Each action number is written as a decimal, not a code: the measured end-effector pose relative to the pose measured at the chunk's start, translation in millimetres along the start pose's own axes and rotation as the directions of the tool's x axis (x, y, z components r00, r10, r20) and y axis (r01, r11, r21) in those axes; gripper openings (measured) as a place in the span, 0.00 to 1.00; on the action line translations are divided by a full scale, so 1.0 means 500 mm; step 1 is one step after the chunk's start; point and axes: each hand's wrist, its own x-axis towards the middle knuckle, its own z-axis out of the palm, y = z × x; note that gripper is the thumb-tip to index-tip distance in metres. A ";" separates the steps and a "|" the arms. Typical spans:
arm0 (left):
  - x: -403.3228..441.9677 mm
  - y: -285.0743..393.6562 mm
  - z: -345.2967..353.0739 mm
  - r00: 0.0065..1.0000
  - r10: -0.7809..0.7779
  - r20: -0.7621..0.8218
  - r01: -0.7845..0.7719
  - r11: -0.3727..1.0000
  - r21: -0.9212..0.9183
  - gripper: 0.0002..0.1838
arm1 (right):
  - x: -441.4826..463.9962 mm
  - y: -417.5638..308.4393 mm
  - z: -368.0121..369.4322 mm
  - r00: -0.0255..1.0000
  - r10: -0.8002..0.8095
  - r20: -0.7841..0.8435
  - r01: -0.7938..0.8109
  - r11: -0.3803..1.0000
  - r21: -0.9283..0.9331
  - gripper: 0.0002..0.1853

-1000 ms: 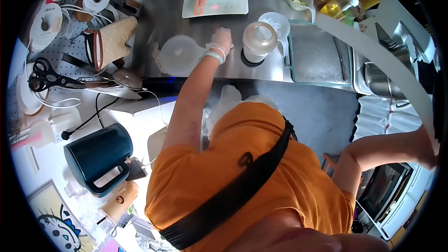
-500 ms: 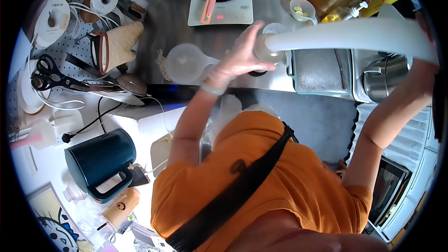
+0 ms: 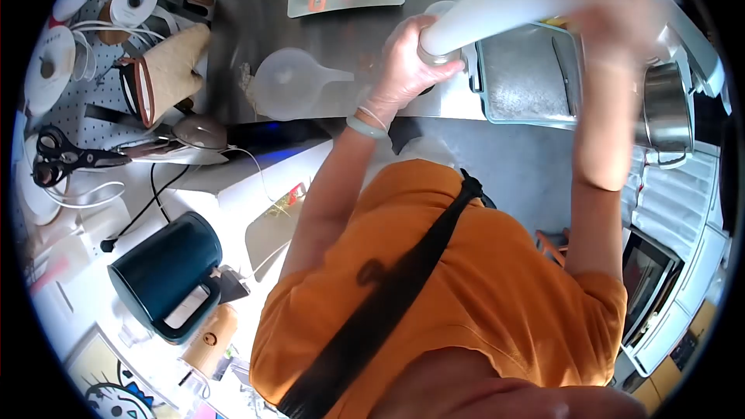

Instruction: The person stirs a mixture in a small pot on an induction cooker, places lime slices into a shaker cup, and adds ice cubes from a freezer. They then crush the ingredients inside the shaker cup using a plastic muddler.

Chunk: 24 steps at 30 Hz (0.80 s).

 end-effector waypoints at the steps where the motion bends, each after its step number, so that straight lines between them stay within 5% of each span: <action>1: 0.002 -0.002 0.007 1.000 0.022 -0.001 -0.022 1.000 0.001 0.34 | -0.025 0.024 0.079 0.956 0.289 0.041 -0.282 0.879 0.384 0.09; 4: 0.005 0.005 0.003 1.000 0.007 0.014 -0.007 1.000 -0.025 0.34 | -0.007 0.016 0.086 0.938 0.343 0.053 -0.330 0.833 0.445 0.10; 7: 0.000 0.005 0.000 0.999 0.043 -0.019 -0.043 0.999 0.014 0.34 | 0.042 -0.033 0.075 0.968 0.199 0.153 -0.246 0.876 0.416 0.09; 12: 0.000 -0.001 0.004 0.999 0.029 -0.042 -0.030 0.999 -0.031 0.37 | -0.004 -0.013 0.055 0.978 0.208 0.022 -0.205 0.974 -0.092 0.06; 14: -0.001 -0.009 0.011 0.996 0.066 -0.062 -0.066 0.998 0.008 0.37 | -0.051 0.029 0.092 0.962 0.254 0.101 -0.272 0.857 0.437 0.10; 17: -0.013 -0.012 0.014 0.995 0.078 -0.055 -0.079 0.997 -0.009 0.36 | 0.004 -0.024 0.079 0.954 0.258 0.155 -0.299 0.869 0.395 0.10; 19: -0.009 -0.001 0.008 0.997 0.066 -0.049 -0.067 0.998 -0.006 0.35 | 0.067 -0.071 0.018 0.968 -0.078 0.239 -0.045 0.883 0.467 0.11; 20: -0.006 0.000 0.005 0.998 0.050 -0.041 -0.051 0.998 -0.033 0.35 | 0.018 0.058 -0.125 0.924 0.101 0.370 -0.374 0.455 0.808 0.15; 21: -0.001 0.001 0.002 0.999 0.040 -0.029 -0.041 0.997 -0.058 0.34 | -0.019 0.077 -0.083 0.923 0.100 0.371 -0.374 0.455 0.808 0.15; 24: 0.001 -0.003 0.000 0.996 0.078 -0.034 -0.080 0.995 -0.058 0.34 | -0.078 0.055 0.101 0.975 0.218 0.041 -0.222 0.961 0.165 0.10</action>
